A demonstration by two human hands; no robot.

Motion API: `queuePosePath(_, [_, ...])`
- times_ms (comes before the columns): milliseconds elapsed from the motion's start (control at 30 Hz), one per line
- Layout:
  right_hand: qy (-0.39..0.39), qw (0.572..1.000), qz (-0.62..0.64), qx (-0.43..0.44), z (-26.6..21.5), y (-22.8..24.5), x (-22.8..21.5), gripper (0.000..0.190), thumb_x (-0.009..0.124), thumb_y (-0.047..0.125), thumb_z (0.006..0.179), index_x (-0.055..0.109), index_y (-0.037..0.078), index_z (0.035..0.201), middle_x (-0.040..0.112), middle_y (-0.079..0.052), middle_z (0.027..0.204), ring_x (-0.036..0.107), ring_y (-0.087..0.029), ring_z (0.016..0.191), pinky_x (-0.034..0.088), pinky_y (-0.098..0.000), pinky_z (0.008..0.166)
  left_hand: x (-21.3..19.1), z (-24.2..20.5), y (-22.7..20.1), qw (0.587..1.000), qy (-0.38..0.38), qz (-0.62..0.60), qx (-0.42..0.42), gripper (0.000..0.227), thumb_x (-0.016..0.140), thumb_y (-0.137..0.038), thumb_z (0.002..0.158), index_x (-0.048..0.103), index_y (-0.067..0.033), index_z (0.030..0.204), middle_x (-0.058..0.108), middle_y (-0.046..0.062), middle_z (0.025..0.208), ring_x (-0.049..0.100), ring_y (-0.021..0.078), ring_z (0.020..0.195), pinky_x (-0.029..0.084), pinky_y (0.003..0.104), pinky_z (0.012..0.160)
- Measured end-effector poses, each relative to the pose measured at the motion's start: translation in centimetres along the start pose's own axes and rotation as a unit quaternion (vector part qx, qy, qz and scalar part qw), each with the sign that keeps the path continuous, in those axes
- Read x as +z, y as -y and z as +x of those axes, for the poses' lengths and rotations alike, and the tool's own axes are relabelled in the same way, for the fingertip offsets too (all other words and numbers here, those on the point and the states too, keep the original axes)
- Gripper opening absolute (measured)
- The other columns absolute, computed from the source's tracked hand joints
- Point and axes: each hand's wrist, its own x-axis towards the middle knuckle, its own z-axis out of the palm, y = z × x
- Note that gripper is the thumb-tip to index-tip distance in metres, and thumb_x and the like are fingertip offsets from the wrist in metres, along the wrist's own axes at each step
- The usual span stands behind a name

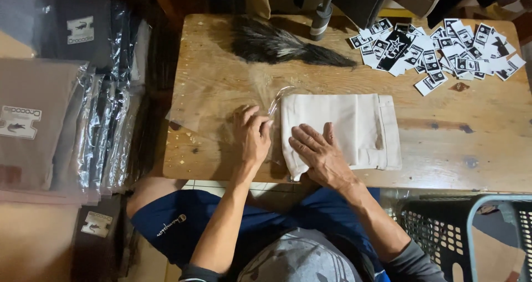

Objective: The person folds a light-colored pair of trousers on a wooden table, places them into a clear plastic bag, and smooths the package. The person then picks up a small rectangular label from the table and places it on the front of the packaged trousers.

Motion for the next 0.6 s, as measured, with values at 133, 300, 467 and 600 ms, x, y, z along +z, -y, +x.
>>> queuePosePath(133, [0.001, 0.998, 0.046, -0.03, -0.7, -0.1, -0.6, 0.083, 0.048, 0.026, 0.068, 0.054, 0.021, 0.151, 0.048, -0.007, 0.159, 0.041, -0.031, 0.148, 0.005, -0.0616, 0.121, 0.6, -0.6, 0.4, 0.993, 0.026, -0.086, -0.07, 0.005, 0.07, -0.02, 0.096, 0.069, -0.0147, 0.096, 0.065, 0.005, 0.126, 0.057, 0.0305, 0.124, 0.041, 0.047, 0.106])
queuePosePath(300, [-0.014, 0.995, 0.073, -0.061, -0.3, 0.0, -1.0, 0.065, 0.032, 0.041, 0.091, 0.056, 0.017, 0.147, 0.048, -0.009, 0.159, 0.04, -0.032, 0.15, 0.002, -0.0611, 0.122, 0.4, -0.9, 0.7, 0.977, 0.034, -0.187, -0.096, 0.009, 0.063, -0.021, 0.102, 0.066, -0.0118, 0.101, 0.063, 0.011, 0.132, 0.057, 0.0342, 0.124, 0.041, 0.047, 0.108])
queuePosePath(467, [0.023, 1.0, 0.011, -0.002, 1.0, -0.5, 0.8, 0.092, 0.055, 0.011, 0.058, 0.055, 0.02, 0.149, 0.05, -0.007, 0.157, 0.043, -0.035, 0.146, 0.01, -0.0684, 0.118, -0.7, -0.5, -0.1, 0.991, 0.042, -0.12, -0.042, 0.013, 0.068, -0.031, 0.099, 0.07, -0.018, 0.097, 0.066, 0.005, 0.128, 0.058, 0.0278, 0.124, 0.044, 0.043, 0.105])
queuePosePath(600, [0.032, 0.999, 0.003, 0.031, 2.6, -0.6, 1.3, 0.094, 0.058, 0.013, 0.055, 0.055, 0.021, 0.149, 0.05, -0.009, 0.156, 0.043, -0.036, 0.145, 0.016, -0.0695, 0.116, -2.2, 0.3, -2.2, 0.971, 0.044, -0.22, -0.084, 0.017, 0.066, -0.022, 0.102, 0.066, -0.0056, 0.105, 0.062, 0.02, 0.133, 0.06, 0.0394, 0.122, 0.049, 0.047, 0.103])
